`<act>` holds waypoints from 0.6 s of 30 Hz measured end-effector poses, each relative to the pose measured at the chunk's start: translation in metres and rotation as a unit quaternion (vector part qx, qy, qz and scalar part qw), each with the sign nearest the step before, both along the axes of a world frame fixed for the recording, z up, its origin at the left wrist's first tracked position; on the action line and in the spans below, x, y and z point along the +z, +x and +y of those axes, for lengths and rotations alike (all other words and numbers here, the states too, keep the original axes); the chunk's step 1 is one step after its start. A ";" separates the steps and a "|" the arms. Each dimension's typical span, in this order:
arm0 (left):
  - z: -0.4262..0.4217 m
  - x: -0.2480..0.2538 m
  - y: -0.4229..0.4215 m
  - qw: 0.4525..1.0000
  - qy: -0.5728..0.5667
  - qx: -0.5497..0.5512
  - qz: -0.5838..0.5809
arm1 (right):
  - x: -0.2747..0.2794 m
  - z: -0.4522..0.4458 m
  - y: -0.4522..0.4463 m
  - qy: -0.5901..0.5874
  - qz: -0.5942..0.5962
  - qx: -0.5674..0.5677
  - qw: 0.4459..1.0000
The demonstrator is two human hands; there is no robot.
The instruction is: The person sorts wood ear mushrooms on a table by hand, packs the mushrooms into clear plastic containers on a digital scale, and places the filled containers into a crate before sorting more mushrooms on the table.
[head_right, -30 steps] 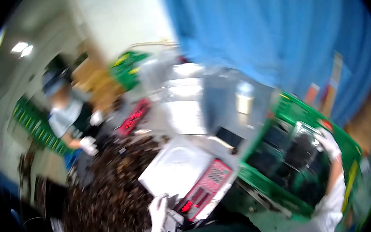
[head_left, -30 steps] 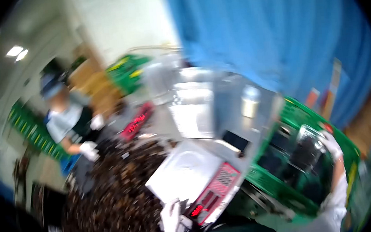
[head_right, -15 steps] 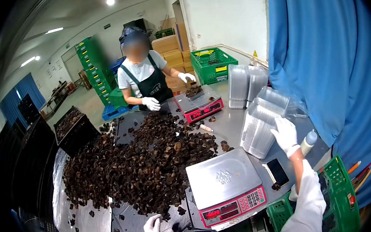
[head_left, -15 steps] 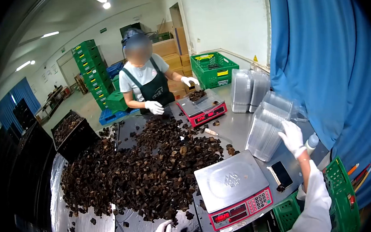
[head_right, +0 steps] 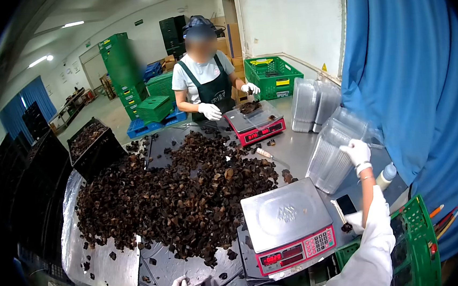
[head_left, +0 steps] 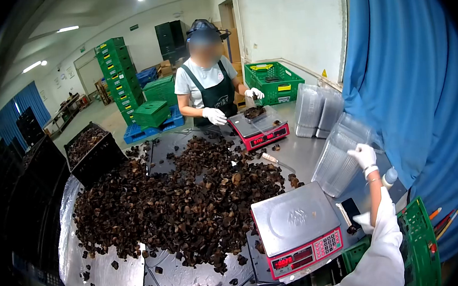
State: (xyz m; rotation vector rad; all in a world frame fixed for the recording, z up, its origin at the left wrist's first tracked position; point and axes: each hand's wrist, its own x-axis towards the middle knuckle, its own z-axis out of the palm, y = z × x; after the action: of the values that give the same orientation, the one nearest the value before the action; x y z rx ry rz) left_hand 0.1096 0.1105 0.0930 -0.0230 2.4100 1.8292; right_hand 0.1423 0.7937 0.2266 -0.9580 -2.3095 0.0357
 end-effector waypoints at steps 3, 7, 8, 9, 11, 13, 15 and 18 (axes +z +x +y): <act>-0.015 -0.017 -0.025 0.995 -0.081 -0.033 0.044 | 0.014 0.010 0.020 -0.156 0.321 0.114 0.927; -0.031 -0.026 -0.055 0.997 -0.021 -0.016 0.067 | 0.065 -0.107 0.037 -0.125 0.261 0.190 0.938; -0.036 -0.028 -0.059 0.999 -0.017 -0.001 0.047 | 0.064 -0.139 0.038 -0.138 0.220 0.222 0.940; -0.047 -0.046 -0.066 0.993 -0.059 -0.018 0.101 | 0.060 -0.170 0.036 -0.119 0.166 0.212 0.956; -0.056 -0.040 -0.072 0.988 -0.117 -0.031 0.094 | 0.032 -0.213 0.034 -0.063 0.050 0.235 0.969; -0.066 -0.042 -0.075 0.990 -0.121 -0.033 0.059 | 0.003 -0.253 0.033 0.034 -0.041 0.257 0.965; -0.074 -0.043 -0.081 0.994 -0.097 -0.045 0.031 | -0.038 -0.269 0.040 0.023 -0.127 0.259 0.957; -0.089 -0.040 -0.092 0.992 -0.103 -0.066 0.042 | -0.083 -0.284 0.055 -0.004 -0.233 0.230 0.945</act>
State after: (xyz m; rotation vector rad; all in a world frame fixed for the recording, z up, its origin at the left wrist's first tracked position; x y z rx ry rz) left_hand 0.0180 0.0214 0.0529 0.1942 2.5791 1.5497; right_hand 0.1976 0.5092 0.1435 -0.4366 -2.9310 0.0117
